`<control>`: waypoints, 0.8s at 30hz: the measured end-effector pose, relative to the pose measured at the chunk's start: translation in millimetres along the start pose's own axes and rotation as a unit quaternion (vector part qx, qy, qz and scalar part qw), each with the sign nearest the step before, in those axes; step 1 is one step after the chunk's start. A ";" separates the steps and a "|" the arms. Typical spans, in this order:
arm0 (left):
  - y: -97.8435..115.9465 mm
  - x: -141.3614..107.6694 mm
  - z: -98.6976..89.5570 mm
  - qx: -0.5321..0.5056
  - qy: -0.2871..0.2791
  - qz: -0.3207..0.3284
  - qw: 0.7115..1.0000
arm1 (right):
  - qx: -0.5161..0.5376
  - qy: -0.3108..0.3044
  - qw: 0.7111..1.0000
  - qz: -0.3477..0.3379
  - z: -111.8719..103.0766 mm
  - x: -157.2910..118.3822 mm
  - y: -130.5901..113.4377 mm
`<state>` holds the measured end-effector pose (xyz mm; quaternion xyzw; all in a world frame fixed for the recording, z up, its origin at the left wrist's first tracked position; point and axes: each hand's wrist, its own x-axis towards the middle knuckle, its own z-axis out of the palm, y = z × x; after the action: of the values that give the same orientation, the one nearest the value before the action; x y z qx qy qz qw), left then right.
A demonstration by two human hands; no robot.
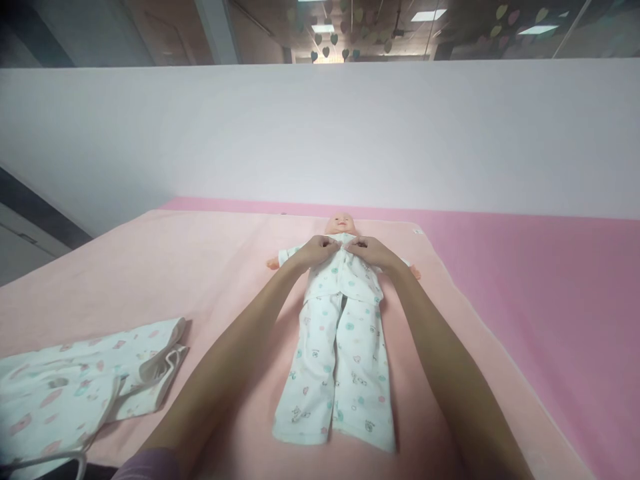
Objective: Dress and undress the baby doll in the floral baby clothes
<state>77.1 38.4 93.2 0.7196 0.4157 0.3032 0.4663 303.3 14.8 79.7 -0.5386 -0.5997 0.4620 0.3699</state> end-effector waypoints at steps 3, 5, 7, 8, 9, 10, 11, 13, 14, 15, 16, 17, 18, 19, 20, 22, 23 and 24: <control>-1.7 1.6 1.9 -0.005 0.006 0.010 1.000 | -0.004 0.014 1.000 0.012 0.3 1.9 0.2; -2.8 2.5 3.5 -0.002 0.022 0.013 1.000 | -0.028 0.032 0.999 0.021 3.0 1.7 -2.5; -2.7 2.6 4.7 0.008 0.038 0.011 0.999 | -0.057 0.060 0.996 0.031 7.9 0.2 -7.2; -2.1 2.2 4.9 0.012 0.041 0.011 0.999 | -0.071 0.077 0.994 0.034 10.9 -1.0 -10.0; -1.2 1.7 4.8 0.013 0.040 0.010 0.999 | -0.082 0.094 0.992 0.033 14.0 -2.4 -13.0; -0.3 1.1 4.4 0.012 0.035 0.009 0.999 | -0.092 0.110 0.989 0.032 16.9 -4.0 -15.9; 0.7 0.5 3.9 0.007 0.029 0.007 1.000 | -0.099 0.120 0.987 0.029 19.3 -5.6 -18.6; 2.0 -0.2 2.4 -0.006 0.019 -0.005 1.000 | -0.105 0.126 0.986 0.029 21.9 -8.4 -22.7; 2.3 -0.2 1.8 -0.014 0.016 -0.014 1.000 | -0.103 0.122 0.987 0.031 21.9 -9.3 -23.8; 2.3 0.0 1.3 -0.020 0.014 -0.021 0.999 | -0.098 0.114 0.988 0.036 21.2 -9.8 -24.2; 2.1 0.4 1.0 -0.025 0.014 -0.026 0.999 | -0.089 0.105 0.990 0.040 19.9 -9.8 -23.9; 1.8 0.9 1.0 -0.029 0.015 -0.028 0.999 | -0.077 0.097 0.991 0.043 18.2 -9.3 -23.0; 1.6 1.3 1.1 -0.031 0.016 -0.027 0.999 | -0.065 0.090 0.993 0.045 16.3 -8.5 -21.7; 1.5 1.6 1.3 -0.032 0.017 -0.025 0.999 | -0.055 0.084 0.994 0.046 14.6 -7.3 -20.1; 1.7 1.7 1.6 -0.031 0.017 -0.023 0.999 | -0.048 0.078 0.995 0.046 13.0 -6.0 -18.4; 3.1 1.0 2.2 -0.030 0.017 -0.024 0.999 | -0.044 0.072 0.995 0.045 10.8 -3.3 -15.3; 4.2 0.3 2.3 -0.029 0.017 -0.025 0.999 | -0.046 0.071 0.995 0.044 10.1 -2.3 -14.1; 5.3 -0.4 2.3 -0.029 0.017 -0.028 0.999 | -0.048 0.071 0.995 0.042 9.6 -1.6 -13.1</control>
<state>80.5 35.9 97.1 0.6887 0.4342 0.3142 0.4882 290.4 11.8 89.4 -0.6123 -0.5699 0.4084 0.3654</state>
